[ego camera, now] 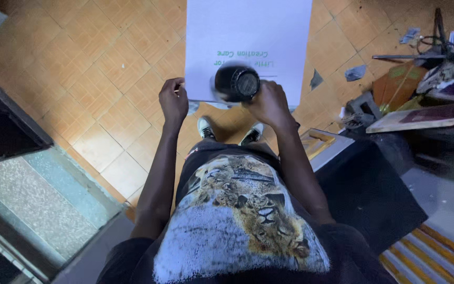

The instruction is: The person uses a handheld heat gun to apply heat to a printed design on a white fabric item laid on a table. The person moves the heat gun back and forth over the printed area while occasionally using the left hand to hold the fabric flat.

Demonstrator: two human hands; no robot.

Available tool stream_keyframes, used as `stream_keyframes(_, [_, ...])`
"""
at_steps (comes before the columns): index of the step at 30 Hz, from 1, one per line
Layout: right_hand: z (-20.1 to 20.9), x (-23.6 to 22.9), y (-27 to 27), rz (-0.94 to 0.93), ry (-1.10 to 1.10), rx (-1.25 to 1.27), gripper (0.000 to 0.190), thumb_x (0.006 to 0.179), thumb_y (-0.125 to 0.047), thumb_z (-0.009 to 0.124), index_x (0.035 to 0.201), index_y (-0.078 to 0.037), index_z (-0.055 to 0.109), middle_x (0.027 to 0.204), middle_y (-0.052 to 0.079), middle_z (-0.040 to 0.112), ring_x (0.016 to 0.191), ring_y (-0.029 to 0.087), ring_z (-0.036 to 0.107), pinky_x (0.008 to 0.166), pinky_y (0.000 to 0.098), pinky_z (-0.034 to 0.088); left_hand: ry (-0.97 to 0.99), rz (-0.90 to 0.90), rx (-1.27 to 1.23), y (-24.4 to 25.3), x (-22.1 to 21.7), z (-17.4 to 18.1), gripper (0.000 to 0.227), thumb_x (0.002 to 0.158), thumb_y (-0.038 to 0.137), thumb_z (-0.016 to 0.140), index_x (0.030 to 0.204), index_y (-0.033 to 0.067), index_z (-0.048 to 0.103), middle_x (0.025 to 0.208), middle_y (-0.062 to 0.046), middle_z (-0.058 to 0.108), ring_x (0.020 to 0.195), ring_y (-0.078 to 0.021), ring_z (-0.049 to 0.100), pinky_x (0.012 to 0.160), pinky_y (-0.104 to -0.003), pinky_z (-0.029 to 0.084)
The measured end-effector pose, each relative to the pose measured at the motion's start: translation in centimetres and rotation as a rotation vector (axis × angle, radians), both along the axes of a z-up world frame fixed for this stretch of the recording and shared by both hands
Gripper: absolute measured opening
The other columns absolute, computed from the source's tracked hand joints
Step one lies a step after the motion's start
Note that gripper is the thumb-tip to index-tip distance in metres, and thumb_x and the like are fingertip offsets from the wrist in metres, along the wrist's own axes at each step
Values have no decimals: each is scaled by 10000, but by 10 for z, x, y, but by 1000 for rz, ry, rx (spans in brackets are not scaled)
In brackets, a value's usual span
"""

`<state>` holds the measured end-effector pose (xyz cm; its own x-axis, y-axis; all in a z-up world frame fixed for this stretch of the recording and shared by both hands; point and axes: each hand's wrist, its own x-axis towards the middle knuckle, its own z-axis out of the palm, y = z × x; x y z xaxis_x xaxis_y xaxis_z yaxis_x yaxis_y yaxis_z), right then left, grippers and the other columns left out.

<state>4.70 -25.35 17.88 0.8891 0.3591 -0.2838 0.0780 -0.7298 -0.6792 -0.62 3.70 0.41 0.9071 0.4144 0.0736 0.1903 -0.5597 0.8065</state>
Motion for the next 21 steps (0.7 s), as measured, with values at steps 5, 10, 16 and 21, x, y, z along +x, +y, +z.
stream_keyframes(5, [13, 0, 13, -128, -16, -65, 289, 761, -164, 837, 793, 70, 670, 766, 320, 689, 842, 609, 675, 706, 684, 513, -44, -66, -46, 20, 14, 13, 206, 864, -52, 621, 1012, 23, 743, 979, -161, 716, 876, -351, 732, 678, -336, 627])
stream_keyframes(10, [27, -13, 32, -185, 16, -70, 306, 774, -132, 865, 860, 96, 681, 834, 328, 712, 880, 624, 669, 758, 656, 548, -160, -193, 37, 28, 19, 39, 175, 845, -56, 636, 978, 16, 723, 960, -134, 672, 833, -334, 705, 673, -326, 607])
stream_keyframes(16, [24, -18, 23, -162, 38, -233, 368, 718, -202, 866, 878, 89, 707, 853, 336, 715, 905, 603, 679, 781, 673, 526, -240, -274, 134, 23, 24, 38, 85, 870, 68, 698, 952, 83, 713, 791, -47, 507, 793, -284, 598, 782, -386, 515])
stream_keyframes(21, [10, -11, 57, -149, 18, -108, 330, 724, -143, 867, 917, 77, 716, 876, 318, 725, 919, 598, 681, 811, 654, 539, -247, -299, 171, 8, 20, 36, 215, 893, 41, 666, 1107, 32, 678, 1062, -133, 578, 1083, -360, 595, 991, -452, 454])
